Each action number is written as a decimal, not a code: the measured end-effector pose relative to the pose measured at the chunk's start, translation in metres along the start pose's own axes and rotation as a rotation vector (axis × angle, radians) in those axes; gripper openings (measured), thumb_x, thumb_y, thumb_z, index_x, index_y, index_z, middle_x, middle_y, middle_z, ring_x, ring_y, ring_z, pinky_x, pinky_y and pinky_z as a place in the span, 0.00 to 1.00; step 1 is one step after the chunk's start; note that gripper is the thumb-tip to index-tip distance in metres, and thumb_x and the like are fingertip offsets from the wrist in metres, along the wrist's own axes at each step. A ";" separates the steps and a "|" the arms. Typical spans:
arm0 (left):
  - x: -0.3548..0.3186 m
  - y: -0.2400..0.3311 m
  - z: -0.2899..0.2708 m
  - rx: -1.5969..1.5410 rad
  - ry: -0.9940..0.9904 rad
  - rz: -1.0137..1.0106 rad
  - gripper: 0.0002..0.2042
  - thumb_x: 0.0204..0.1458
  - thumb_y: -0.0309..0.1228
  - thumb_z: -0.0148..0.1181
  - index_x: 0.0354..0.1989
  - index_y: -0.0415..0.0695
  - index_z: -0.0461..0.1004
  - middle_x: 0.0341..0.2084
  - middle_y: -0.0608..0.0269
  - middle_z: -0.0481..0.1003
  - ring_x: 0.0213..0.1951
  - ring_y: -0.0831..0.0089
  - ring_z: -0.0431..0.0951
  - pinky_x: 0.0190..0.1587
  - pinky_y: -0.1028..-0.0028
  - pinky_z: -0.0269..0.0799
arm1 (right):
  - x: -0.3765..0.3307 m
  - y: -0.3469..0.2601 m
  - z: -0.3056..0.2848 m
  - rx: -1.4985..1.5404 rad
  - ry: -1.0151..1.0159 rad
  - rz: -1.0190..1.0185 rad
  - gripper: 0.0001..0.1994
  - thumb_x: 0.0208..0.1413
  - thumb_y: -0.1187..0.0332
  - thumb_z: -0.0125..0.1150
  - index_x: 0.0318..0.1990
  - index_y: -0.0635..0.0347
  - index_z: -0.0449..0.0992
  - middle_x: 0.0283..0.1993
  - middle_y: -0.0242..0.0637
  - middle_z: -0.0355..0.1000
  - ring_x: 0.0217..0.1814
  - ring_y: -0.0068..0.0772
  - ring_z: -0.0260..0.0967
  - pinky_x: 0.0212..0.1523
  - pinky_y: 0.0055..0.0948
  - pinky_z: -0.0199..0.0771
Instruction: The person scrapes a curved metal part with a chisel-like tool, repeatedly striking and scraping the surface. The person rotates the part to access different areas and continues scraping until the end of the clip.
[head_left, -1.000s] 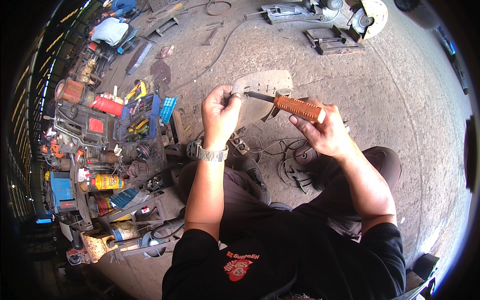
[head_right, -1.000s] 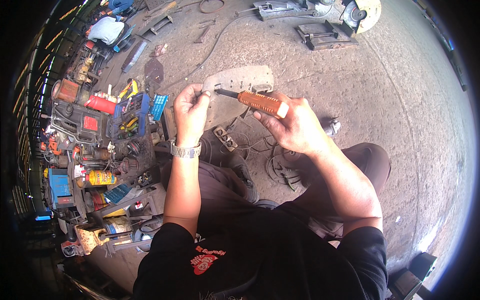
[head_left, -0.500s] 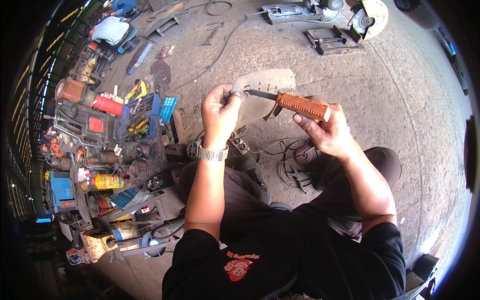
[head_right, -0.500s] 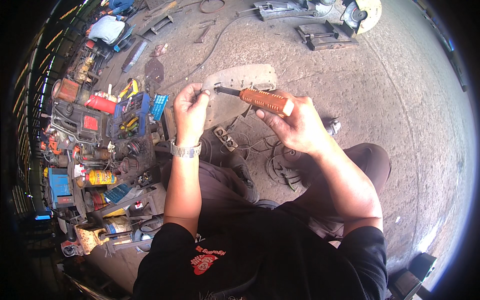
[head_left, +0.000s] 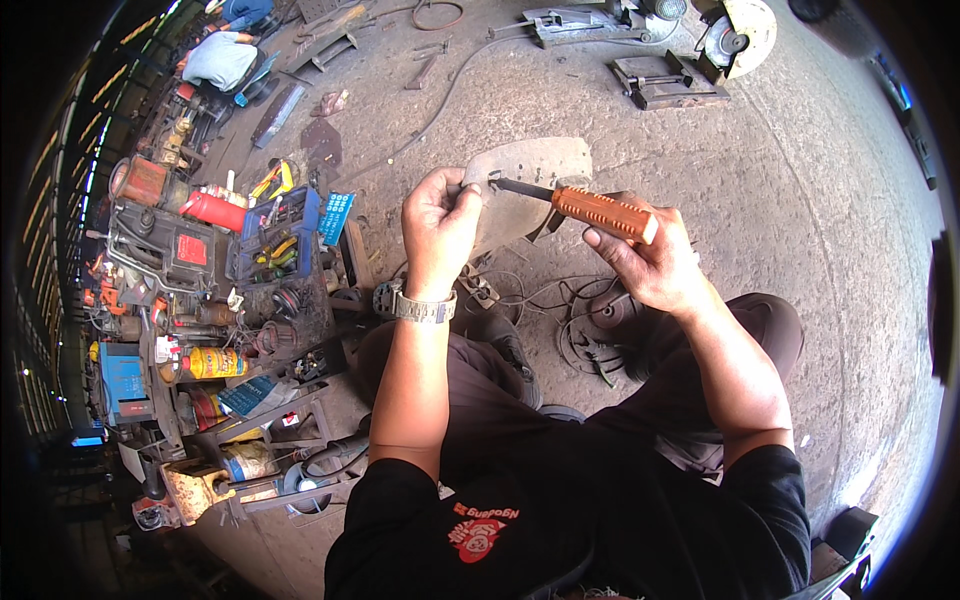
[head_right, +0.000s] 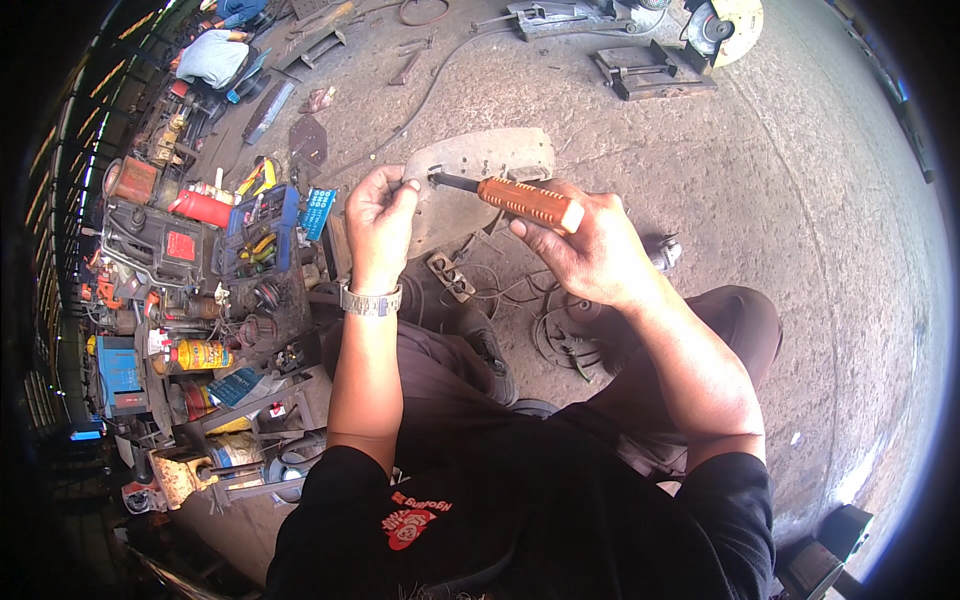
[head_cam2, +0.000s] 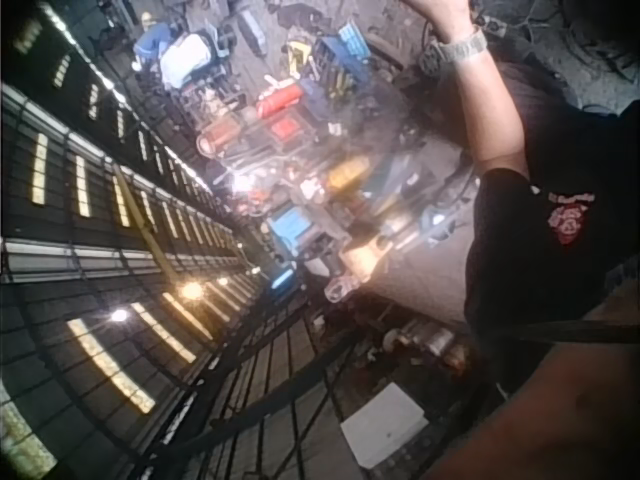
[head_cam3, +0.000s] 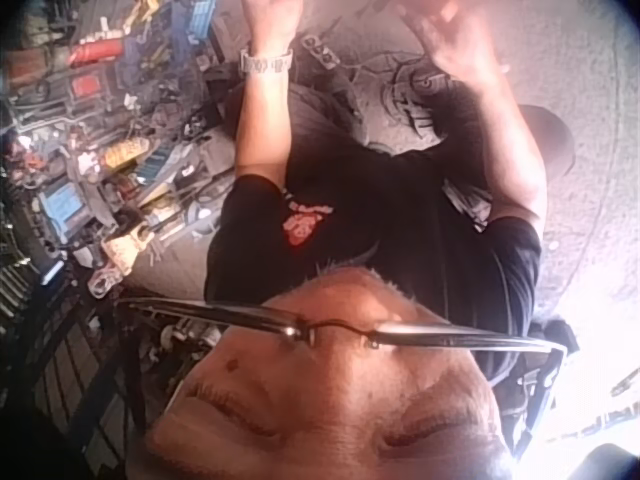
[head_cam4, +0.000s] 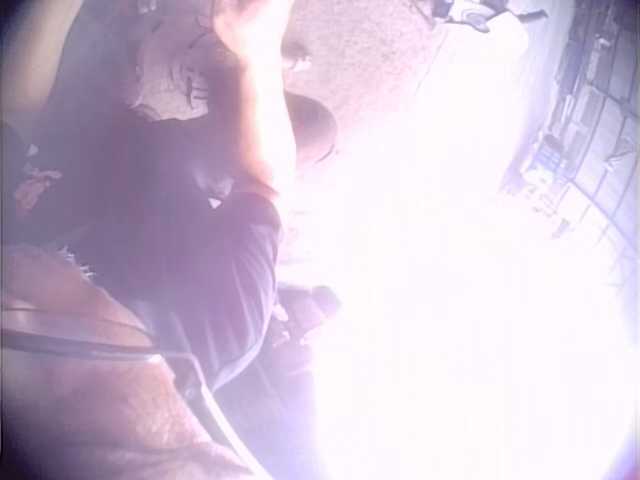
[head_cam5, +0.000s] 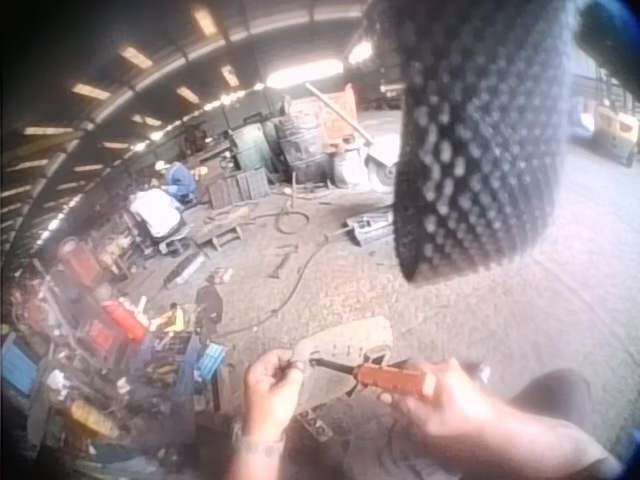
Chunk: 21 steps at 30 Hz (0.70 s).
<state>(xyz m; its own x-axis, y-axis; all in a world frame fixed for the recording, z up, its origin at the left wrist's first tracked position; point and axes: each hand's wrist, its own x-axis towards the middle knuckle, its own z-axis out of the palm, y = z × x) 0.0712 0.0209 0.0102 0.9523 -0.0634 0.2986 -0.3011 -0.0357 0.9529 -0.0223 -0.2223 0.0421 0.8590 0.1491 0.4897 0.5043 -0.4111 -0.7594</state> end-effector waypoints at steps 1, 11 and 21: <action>0.000 0.000 0.000 -0.007 0.000 0.002 0.01 0.57 0.19 0.59 0.36 0.37 0.76 0.25 0.73 0.76 0.24 0.89 0.69 0.25 0.83 0.64 | 0.000 0.000 0.000 -0.004 0.001 -0.001 0.09 0.60 0.70 0.67 0.40 0.68 0.77 0.23 0.33 0.66 0.23 0.26 0.63 0.26 0.30 0.65; -0.001 -0.001 -0.001 0.016 -0.019 -0.002 0.02 0.57 0.19 0.59 0.36 0.37 0.77 0.25 0.72 0.76 0.24 0.89 0.71 0.26 0.83 0.65 | 0.000 0.003 -0.004 -0.101 -0.082 0.020 0.12 0.59 0.67 0.66 0.44 0.64 0.77 0.29 0.45 0.75 0.30 0.47 0.79 0.32 0.38 0.77; -0.001 -0.001 -0.001 0.037 -0.039 0.016 0.02 0.57 0.19 0.58 0.36 0.37 0.77 0.25 0.72 0.76 0.26 0.88 0.71 0.28 0.83 0.66 | 0.000 0.006 -0.003 -0.106 -0.066 0.002 0.11 0.59 0.66 0.66 0.43 0.64 0.76 0.25 0.45 0.74 0.28 0.48 0.78 0.31 0.39 0.77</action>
<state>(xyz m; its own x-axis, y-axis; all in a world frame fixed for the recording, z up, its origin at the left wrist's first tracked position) 0.0708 0.0224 0.0096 0.9449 -0.1031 0.3108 -0.3187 -0.0713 0.9452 -0.0195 -0.2276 0.0383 0.8657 0.2055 0.4564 0.4934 -0.5038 -0.7091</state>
